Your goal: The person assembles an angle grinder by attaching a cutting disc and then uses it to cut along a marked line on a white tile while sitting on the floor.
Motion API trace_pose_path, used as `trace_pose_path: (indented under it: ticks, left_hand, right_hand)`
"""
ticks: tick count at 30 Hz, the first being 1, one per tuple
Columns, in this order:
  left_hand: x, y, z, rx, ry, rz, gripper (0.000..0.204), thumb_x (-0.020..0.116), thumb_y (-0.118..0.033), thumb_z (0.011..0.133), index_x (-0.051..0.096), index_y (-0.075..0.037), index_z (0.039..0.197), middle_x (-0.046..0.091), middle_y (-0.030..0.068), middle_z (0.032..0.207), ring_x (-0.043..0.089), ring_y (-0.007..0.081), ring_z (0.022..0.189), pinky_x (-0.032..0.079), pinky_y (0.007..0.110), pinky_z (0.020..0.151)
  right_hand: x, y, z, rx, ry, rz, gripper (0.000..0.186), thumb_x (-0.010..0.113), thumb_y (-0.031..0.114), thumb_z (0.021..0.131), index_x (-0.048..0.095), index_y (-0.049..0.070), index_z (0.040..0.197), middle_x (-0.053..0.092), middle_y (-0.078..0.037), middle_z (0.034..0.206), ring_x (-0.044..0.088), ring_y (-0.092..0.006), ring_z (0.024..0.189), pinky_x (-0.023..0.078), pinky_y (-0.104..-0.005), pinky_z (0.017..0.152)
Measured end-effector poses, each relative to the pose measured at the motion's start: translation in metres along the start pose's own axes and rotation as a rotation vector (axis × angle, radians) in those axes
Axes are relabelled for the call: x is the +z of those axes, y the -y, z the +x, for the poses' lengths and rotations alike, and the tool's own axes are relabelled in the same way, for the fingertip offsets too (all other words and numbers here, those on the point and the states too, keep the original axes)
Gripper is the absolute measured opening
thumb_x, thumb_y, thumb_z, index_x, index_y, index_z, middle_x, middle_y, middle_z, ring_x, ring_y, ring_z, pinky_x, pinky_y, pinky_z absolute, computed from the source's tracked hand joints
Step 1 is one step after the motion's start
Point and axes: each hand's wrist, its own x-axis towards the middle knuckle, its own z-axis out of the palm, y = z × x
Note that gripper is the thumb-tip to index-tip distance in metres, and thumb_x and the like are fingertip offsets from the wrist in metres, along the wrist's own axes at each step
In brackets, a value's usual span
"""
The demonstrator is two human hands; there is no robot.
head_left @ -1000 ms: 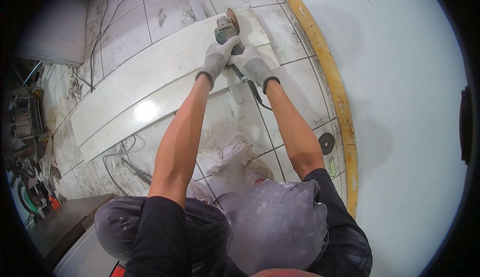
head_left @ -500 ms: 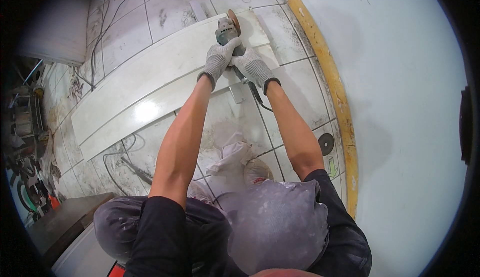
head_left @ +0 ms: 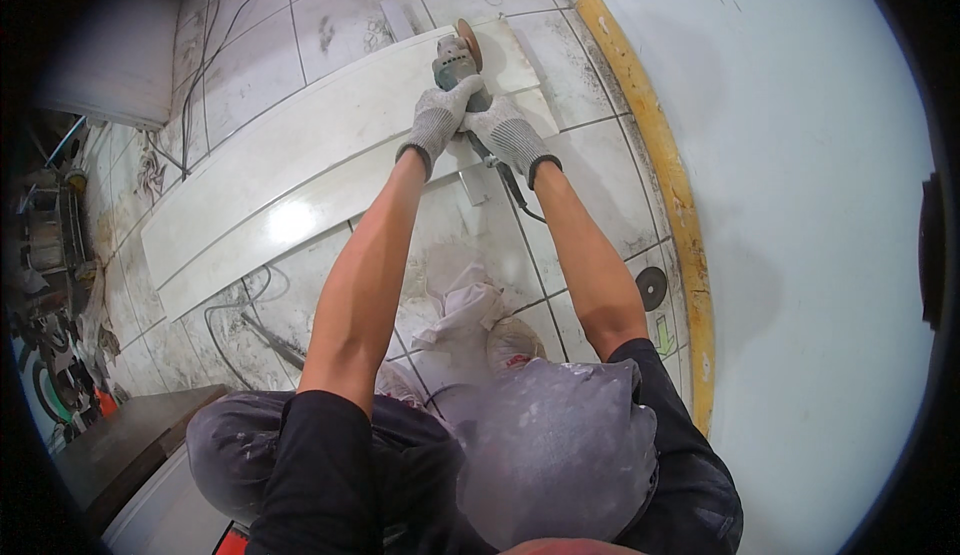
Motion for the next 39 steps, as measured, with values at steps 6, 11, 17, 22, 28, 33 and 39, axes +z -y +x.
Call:
trace_pose_path:
  ticks: [6,11,17,22,28,33,39]
  left_hand:
    - [0.0,-0.001,-0.007,0.003,0.022,0.001,0.074,0.079,-0.061,0.085,0.077,0.008,0.11,0.077,0.0159,0.09,0.076,0.0253,0.074,0.062,0.037,0.062]
    - [0.003,-0.002,-0.01,-0.038,0.004,-0.004,0.073,0.078,-0.061,0.085,0.077,0.008,0.111,0.077,0.0161,0.09,0.076,0.0254,0.074,0.062,0.038,0.062]
    - [0.005,0.001,-0.013,0.037,0.018,-0.035,0.073,0.075,-0.061,0.087,0.076,0.007,0.112,0.076,0.0153,0.09,0.075,0.0245,0.072,0.06,0.037,0.059]
    - [0.005,-0.001,-0.016,0.008,0.04,-0.041,0.073,0.074,-0.062,0.087,0.076,0.006,0.112,0.075,0.0141,0.088,0.074,0.0243,0.071,0.059,0.036,0.058]
    - [0.006,-0.003,-0.018,-0.009,0.031,-0.028,0.072,0.075,-0.06,0.086,0.076,0.007,0.111,0.075,0.0141,0.088,0.073,0.024,0.07,0.058,0.036,0.058]
    - [0.007,-0.002,-0.02,-0.014,0.045,-0.043,0.07,0.075,-0.059,0.086,0.076,0.007,0.112,0.075,0.0143,0.088,0.074,0.0239,0.071,0.058,0.037,0.058]
    - [0.008,0.002,-0.016,-0.046,0.025,-0.031,0.075,0.077,-0.059,0.081,0.077,0.007,0.116,0.078,0.0194,0.097,0.078,0.0278,0.082,0.062,0.04,0.07]
  right_hand:
    - [-0.001,0.004,-0.008,-0.004,-0.001,0.009,0.034,0.075,0.031,0.087,0.076,-0.002,0.098,0.07,-0.007,0.075,0.066,-0.016,0.062,0.053,-0.0333,0.056]
    - [-0.002,0.008,-0.016,0.041,0.021,0.058,0.032,0.075,0.03,0.086,0.076,-0.001,0.095,0.069,-0.006,0.072,0.065,-0.0151,0.06,0.052,-0.033,0.054]
    - [-0.001,0.005,-0.016,-0.002,0.003,0.05,0.033,0.075,0.03,0.088,0.076,-0.001,0.096,0.07,-0.006,0.074,0.065,-0.0151,0.062,0.052,-0.0327,0.056]
    - [-0.002,0.001,-0.013,0.043,0.026,0.036,0.033,0.075,0.029,0.088,0.076,-0.001,0.102,0.07,-0.006,0.075,0.066,-0.015,0.064,0.053,-0.0329,0.06]
    - [-0.002,0.0,-0.014,0.021,0.036,-0.001,0.032,0.074,0.028,0.089,0.075,0.0,0.103,0.071,-0.007,0.077,0.067,-0.0156,0.067,0.054,-0.0337,0.062]
    - [-0.004,0.0,-0.017,0.038,0.03,-0.028,0.031,0.072,0.027,0.089,0.073,-0.001,0.103,0.071,-0.008,0.08,0.068,-0.0165,0.07,0.056,-0.0342,0.065]
    - [-0.004,0.0,-0.018,0.03,0.05,0.021,0.032,0.071,0.025,0.09,0.072,-0.002,0.106,0.072,-0.008,0.082,0.069,-0.017,0.071,0.056,-0.0345,0.066]
